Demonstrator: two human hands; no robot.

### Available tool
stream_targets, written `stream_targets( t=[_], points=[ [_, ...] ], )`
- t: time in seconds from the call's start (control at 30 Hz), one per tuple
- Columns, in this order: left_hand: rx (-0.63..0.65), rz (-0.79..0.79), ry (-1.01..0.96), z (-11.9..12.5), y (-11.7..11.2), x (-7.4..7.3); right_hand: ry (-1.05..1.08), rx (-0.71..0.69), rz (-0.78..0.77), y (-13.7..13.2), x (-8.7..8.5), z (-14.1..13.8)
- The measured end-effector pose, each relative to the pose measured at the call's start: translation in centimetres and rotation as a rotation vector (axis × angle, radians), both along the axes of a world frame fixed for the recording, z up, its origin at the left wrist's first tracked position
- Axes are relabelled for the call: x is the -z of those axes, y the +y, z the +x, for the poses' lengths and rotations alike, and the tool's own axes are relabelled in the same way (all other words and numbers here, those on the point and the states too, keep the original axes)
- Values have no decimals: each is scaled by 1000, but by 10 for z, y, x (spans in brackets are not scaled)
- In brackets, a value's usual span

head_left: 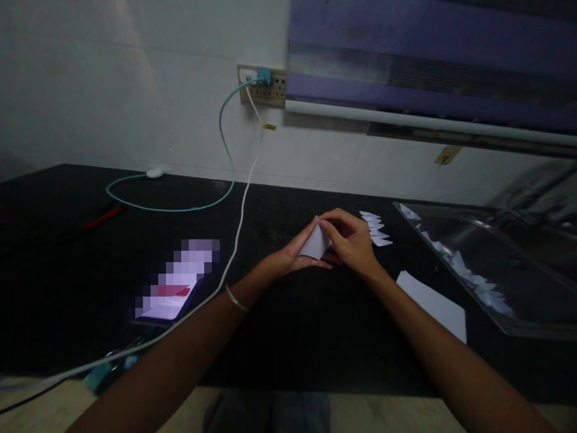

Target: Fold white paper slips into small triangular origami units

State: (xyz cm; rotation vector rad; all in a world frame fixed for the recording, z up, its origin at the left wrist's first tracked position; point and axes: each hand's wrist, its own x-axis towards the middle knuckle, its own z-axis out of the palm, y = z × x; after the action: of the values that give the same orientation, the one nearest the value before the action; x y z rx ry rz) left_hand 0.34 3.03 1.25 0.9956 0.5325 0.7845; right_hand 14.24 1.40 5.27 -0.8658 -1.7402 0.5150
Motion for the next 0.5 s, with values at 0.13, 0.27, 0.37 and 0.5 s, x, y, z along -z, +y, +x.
stream_targets(
  t=[0.13,0.27,0.37,0.5],
  points=[
    [-2,-32,-53,-1,3,5,22,72,6,-7,11,3],
    [47,38,-13,-5,-3,1,91,142,-21,-9,26,2],
    [61,63,10,-5,-6,-2,124,135,-35,-9,34,1],
    [15,107,33,-3,-5,-2,216,223,-48,-7,36,2]
  ],
)
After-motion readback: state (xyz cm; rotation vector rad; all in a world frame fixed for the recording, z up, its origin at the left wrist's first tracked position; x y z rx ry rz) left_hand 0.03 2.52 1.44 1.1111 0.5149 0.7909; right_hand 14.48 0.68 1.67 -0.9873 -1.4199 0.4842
